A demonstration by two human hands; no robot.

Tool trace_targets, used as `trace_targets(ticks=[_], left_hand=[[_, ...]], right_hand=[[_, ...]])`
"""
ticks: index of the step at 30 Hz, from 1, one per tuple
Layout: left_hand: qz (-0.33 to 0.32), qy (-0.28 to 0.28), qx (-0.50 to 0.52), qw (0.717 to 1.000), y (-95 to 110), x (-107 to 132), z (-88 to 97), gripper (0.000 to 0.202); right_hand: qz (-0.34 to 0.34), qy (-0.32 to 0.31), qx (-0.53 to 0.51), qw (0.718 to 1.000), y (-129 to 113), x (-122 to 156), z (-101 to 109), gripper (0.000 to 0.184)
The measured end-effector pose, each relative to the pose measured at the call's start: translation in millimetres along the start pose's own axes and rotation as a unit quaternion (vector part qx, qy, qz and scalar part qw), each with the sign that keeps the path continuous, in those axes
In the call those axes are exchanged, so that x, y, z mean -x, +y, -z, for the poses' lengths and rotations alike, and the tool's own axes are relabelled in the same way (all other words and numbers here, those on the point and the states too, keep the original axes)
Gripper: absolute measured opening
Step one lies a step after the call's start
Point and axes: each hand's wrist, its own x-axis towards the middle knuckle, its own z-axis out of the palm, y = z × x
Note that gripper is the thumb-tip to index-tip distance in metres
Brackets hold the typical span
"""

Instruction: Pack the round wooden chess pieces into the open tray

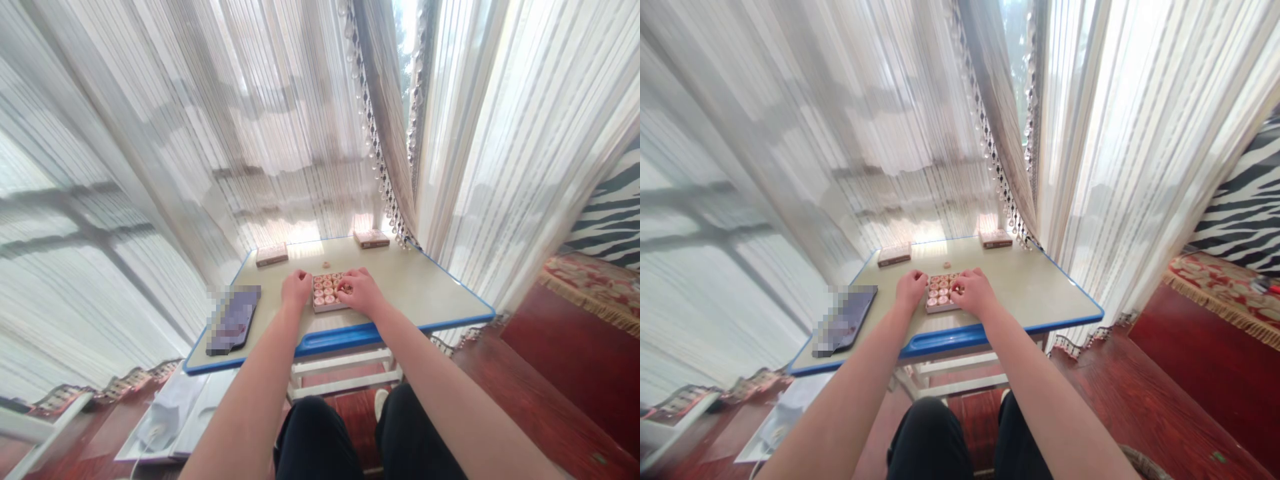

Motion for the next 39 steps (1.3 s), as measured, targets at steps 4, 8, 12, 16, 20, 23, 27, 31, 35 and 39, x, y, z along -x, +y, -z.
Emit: trace_targets(ticks=[4, 8, 12, 16, 20, 23, 27, 31, 35, 39], left_hand=[[-0.001, 0.002, 0.002, 1.0, -0.5, -1.3, -1.4, 0.023], [-0.003, 0.001, 0.004, 1.0, -0.3, -0.5, -1.0, 0.023], [-0.007, 0.005, 0.007, 1.0, -0.4, 0.9, -0.6, 0.023], [-0.011, 0.008, 0.005, 1.0, -0.5, 1.3, -1.5, 0.023], [-0.01, 0.008, 0.005, 1.0, -1.3, -0.1, -2.2, 0.022], [-0.007, 0.005, 0.008, 1.0, -2.0, -1.5, -2.4, 0.022], [-0.001, 0.003, 0.013, 1.0, -1.5, -1.7, -2.4, 0.02], [-0.039, 0.052, 0.044, 0.997, 0.3, -0.1, -3.6, 0.02], [-0.074, 0.082, 0.077, 0.991, 0.8, -0.8, -5.4, 0.027], [-0.049, 0.091, 0.055, 0.993, -1.0, -5.3, -5.3, 0.022]], right_hand=[[0.002, 0.005, -0.002, 1.0, 0.9, -0.1, -0.2, 0.009], [-0.003, 0.003, -0.002, 1.0, -0.3, 0.5, 1.4, 0.008], [-0.004, 0.008, -0.003, 1.0, -1.3, 0.7, 2.1, 0.009], [-0.016, 0.02, -0.005, 1.0, 0.5, -0.3, 1.4, 0.01], [-0.022, 0.039, -0.001, 0.999, 3.9, -1.3, 0.1, 0.013], [-0.033, 0.057, 0.003, 0.998, 6.3, -1.4, -0.9, 0.018], [-0.042, 0.076, -0.011, 0.996, 9.8, -4.0, -2.7, 0.02], [-0.041, 0.046, -0.023, 0.998, 12.4, -19.0, -1.2, 0.027], [-0.044, 0.005, -0.028, 0.999, 11.5, -47.6, 2.0, 0.032], [-0.006, -0.092, 0.01, 0.996, 18.1, -74.5, -6.4, 0.041]])
